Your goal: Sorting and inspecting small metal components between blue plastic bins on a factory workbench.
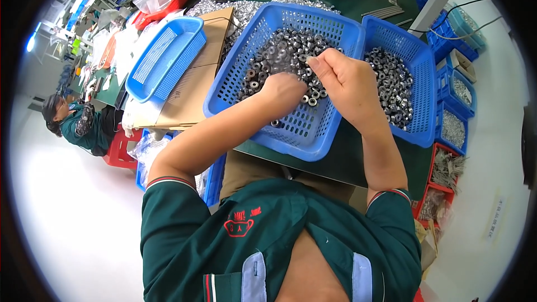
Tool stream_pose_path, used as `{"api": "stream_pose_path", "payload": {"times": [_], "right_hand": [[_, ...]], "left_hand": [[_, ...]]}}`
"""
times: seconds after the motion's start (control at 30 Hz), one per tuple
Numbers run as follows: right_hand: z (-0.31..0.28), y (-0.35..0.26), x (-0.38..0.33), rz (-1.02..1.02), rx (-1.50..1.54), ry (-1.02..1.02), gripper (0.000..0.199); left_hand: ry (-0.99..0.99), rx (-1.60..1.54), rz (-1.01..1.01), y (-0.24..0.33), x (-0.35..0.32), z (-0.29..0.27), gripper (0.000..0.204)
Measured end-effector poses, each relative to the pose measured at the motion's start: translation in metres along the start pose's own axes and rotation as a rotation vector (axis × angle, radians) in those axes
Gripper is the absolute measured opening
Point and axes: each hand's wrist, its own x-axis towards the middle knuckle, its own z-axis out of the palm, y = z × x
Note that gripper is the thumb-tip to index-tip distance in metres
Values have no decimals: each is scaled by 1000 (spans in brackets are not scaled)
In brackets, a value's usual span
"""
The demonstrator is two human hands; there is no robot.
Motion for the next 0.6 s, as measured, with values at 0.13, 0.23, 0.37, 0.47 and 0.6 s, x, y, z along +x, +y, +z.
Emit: {"api": "stream_pose_path", "payload": {"times": [0.13,0.23,0.37,0.47,0.6], "right_hand": [[1,0,-1,-7,-1,-3,33],[3,-1,-1,-18,-9,-6,33],[3,0,-1,-26,-2,-2,34],[4,1,-1,-33,-5,0,33],[2,-1,-2,-28,-7,-29,33]], "left_hand": [[-20,-47,-20,-1,-3,4,14],[87,-25,29,-6,-2,17,10],[53,-19,20,-4,1,18,12],[44,-48,58,-3,1,16,13],[-48,-216,96,-5,-3,9,15]]}}
